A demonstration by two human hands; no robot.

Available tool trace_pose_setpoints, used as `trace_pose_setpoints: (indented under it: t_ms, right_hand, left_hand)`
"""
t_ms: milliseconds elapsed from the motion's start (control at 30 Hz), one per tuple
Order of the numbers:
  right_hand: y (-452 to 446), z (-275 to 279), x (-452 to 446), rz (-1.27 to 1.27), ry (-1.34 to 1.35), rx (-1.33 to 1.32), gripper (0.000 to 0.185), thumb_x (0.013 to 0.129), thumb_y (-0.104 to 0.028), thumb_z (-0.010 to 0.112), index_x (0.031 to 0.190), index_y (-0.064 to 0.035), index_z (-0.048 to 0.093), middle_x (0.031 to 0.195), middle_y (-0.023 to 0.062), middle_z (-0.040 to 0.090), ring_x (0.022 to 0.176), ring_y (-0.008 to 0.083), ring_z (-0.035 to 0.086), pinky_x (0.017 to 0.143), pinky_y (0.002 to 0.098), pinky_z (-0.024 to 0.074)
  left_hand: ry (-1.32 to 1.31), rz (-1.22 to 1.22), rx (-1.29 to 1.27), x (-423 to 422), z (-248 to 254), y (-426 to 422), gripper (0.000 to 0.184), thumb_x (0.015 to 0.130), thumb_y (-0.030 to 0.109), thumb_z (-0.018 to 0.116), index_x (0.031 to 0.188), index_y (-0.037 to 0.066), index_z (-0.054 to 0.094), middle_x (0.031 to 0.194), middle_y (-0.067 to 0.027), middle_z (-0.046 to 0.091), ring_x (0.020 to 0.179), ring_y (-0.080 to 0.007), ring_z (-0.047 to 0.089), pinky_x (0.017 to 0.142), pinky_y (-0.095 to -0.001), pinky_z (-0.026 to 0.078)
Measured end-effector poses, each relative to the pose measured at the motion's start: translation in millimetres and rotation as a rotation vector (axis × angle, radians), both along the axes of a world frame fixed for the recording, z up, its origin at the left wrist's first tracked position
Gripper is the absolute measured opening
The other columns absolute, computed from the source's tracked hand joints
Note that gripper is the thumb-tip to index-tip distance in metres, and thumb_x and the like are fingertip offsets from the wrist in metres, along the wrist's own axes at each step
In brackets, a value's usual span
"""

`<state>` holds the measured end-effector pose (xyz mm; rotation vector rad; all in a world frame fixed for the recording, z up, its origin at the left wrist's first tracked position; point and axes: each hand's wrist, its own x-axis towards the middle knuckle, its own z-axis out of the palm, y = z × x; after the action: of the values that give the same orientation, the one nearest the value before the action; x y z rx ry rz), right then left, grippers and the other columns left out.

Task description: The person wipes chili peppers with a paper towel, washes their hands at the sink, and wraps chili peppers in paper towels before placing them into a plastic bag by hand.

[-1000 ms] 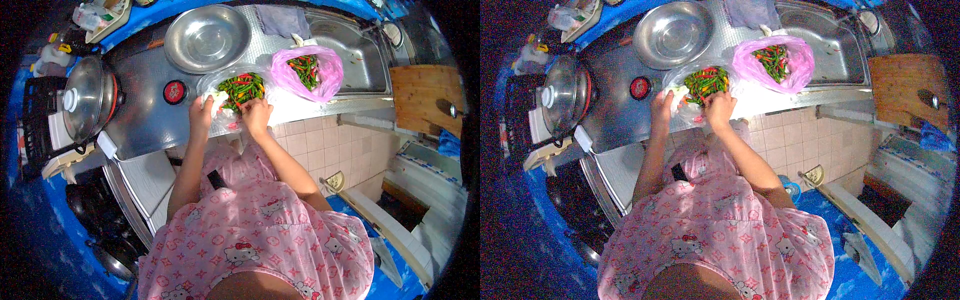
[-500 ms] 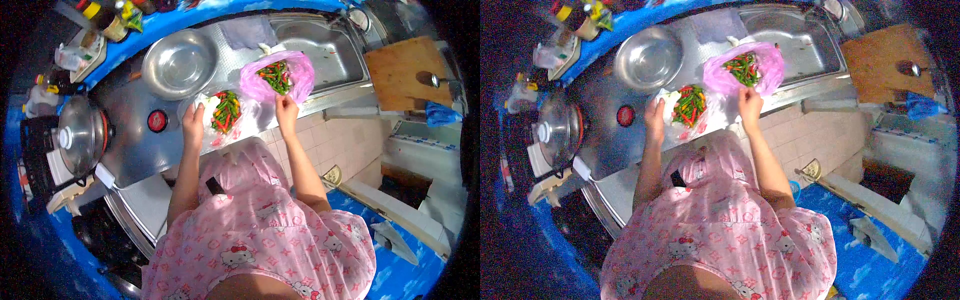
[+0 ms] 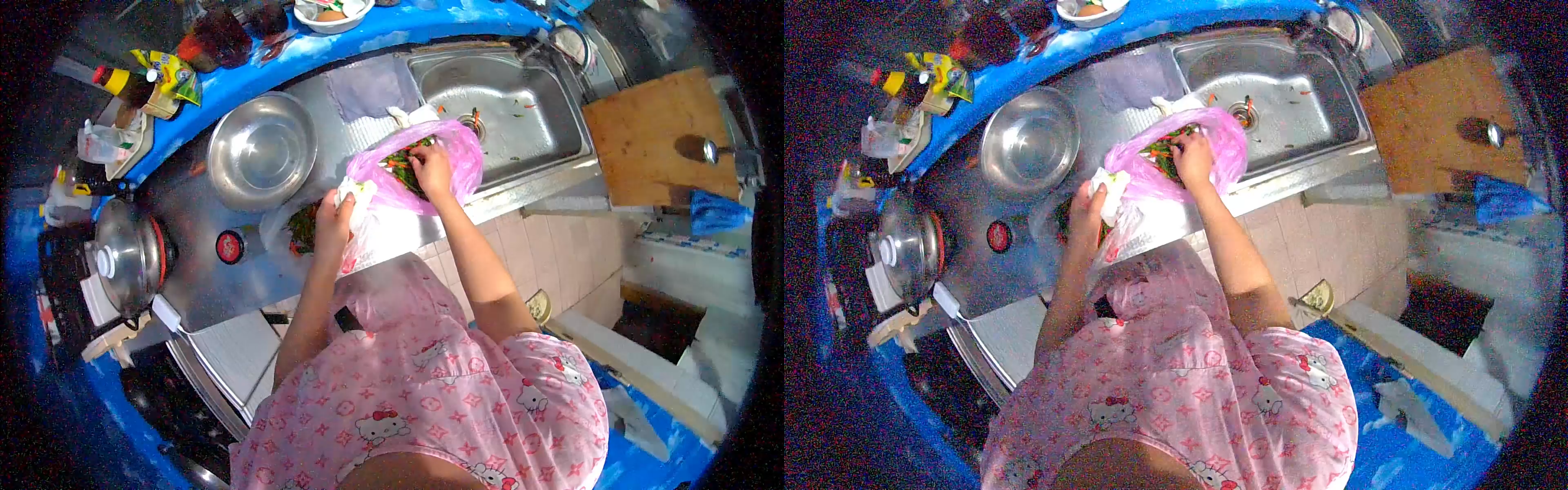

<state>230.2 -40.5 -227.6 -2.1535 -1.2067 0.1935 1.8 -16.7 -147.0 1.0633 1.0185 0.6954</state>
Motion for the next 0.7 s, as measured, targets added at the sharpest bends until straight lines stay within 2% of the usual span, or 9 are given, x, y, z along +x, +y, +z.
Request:
trace_pose_setpoints:
  t_ms: [67, 167, 200, 300, 333, 500, 567, 600, 700]
  right_hand:
    - [4, -9, 9, 0.069, -0.019, 0.081, 0.020, 0.070, -0.015, 0.067, 0.086, -0.0052, 0.060, 0.079, 0.0112, 0.059, 0.075, 0.0276, 0.057, 0.070, 0.0371, 0.0442]
    - [-1, -9, 21, 0.048, 0.559, 0.137, 0.019, 0.076, -0.018, 0.064, 0.087, -0.0036, 0.058, 0.074, 0.0072, 0.058, 0.070, 0.0202, 0.057, 0.063, 0.0316, 0.0447]
    - [-8, -6, 25, 0.112, 0.829, 0.218, 0.019, 0.083, -0.020, 0.058, 0.091, -0.0029, 0.056, 0.071, 0.0041, 0.056, 0.063, 0.0122, 0.054, 0.055, 0.0249, 0.0427]
    - [-25, 61, 22, 0.106, 1.401, 0.212, 0.020, 0.086, -0.020, 0.054, 0.097, -0.0028, 0.055, 0.072, 0.0039, 0.057, 0.056, 0.0095, 0.051, 0.050, 0.0223, 0.0404]
    - [-28, 74, 22, 0.149, 1.433, 0.200, 0.021, 0.087, -0.020, 0.052, 0.099, -0.0032, 0.055, 0.071, 0.0035, 0.057, 0.049, 0.0073, 0.047, 0.046, 0.0205, 0.0376]
    - [-30, 121, 0, 0.238, 1.268, 0.183, 0.016, 0.081, -0.010, 0.059, 0.095, -0.0031, 0.058, 0.064, -0.0018, 0.054, 0.048, 0.0059, 0.045, 0.043, 0.0191, 0.0343]
    - [-27, 122, -12, 0.272, 0.789, 0.241, 0.018, 0.075, -0.009, 0.065, 0.092, -0.0048, 0.058, 0.063, -0.0017, 0.052, 0.050, 0.0061, 0.047, 0.043, 0.0205, 0.0351]
    - [-27, 145, -20, 0.204, 0.402, 0.230, 0.020, 0.071, -0.012, 0.069, 0.088, -0.0065, 0.059, 0.065, 0.0011, 0.051, 0.052, 0.0099, 0.049, 0.045, 0.0235, 0.0374]
    - [-32, 144, -30, 0.241, 0.011, 0.342, 0.022, 0.068, -0.014, 0.068, 0.089, -0.0109, 0.064, 0.072, 0.0026, 0.051, 0.064, 0.0177, 0.050, 0.055, 0.0285, 0.0396]
  left_hand:
    - [0.054, 0.016, 0.053, 5, -7, 1, 0.026, 0.085, 0.019, 0.052, 0.100, -0.003, 0.052, 0.089, -0.0067, 0.059, 0.080, -0.0103, 0.053, 0.070, -0.0234, 0.042]
    - [0.083, 0.114, 0.025, 18, -4, 4, 0.027, 0.086, 0.019, 0.051, 0.103, -0.002, 0.052, 0.091, -0.0065, 0.058, 0.081, -0.0100, 0.052, 0.070, -0.0239, 0.042]
    - [0.076, 0.137, 0.002, 23, 2, 4, 0.027, 0.086, 0.019, 0.051, 0.104, -0.002, 0.051, 0.092, -0.0062, 0.058, 0.081, -0.0099, 0.052, 0.070, -0.0239, 0.042]
    - [0.019, 0.158, -0.063, 41, 22, 0, 0.027, 0.087, 0.018, 0.050, 0.105, -0.002, 0.051, 0.093, -0.0048, 0.057, 0.081, -0.0095, 0.052, 0.069, -0.0232, 0.042]
    - [-0.024, 0.140, -0.081, 48, 24, -2, 0.027, 0.088, 0.018, 0.049, 0.105, -0.002, 0.051, 0.093, -0.0042, 0.057, 0.080, -0.0093, 0.052, 0.069, -0.0225, 0.042]
    - [-0.197, -0.015, -0.118, 72, 28, -5, 0.029, 0.089, 0.019, 0.046, 0.112, 0.002, 0.049, 0.103, -0.0066, 0.056, 0.092, -0.0122, 0.053, 0.078, -0.0249, 0.043]
    - [-0.280, 0.004, -0.205, 80, 36, -7, 0.028, 0.089, 0.017, 0.044, 0.112, 0.003, 0.049, 0.099, -0.0053, 0.056, 0.090, -0.0104, 0.053, 0.076, -0.0235, 0.043]
    - [-0.252, -0.001, -0.181, 81, 36, -8, 0.027, 0.089, 0.016, 0.044, 0.112, 0.003, 0.049, 0.098, -0.0048, 0.056, 0.088, -0.0095, 0.053, 0.074, -0.0228, 0.043]
    - [-0.172, -0.016, -0.085, 84, 42, -13, 0.023, 0.088, 0.015, 0.045, 0.107, 0.003, 0.051, 0.092, -0.0021, 0.056, 0.082, -0.0063, 0.051, 0.069, -0.0206, 0.042]
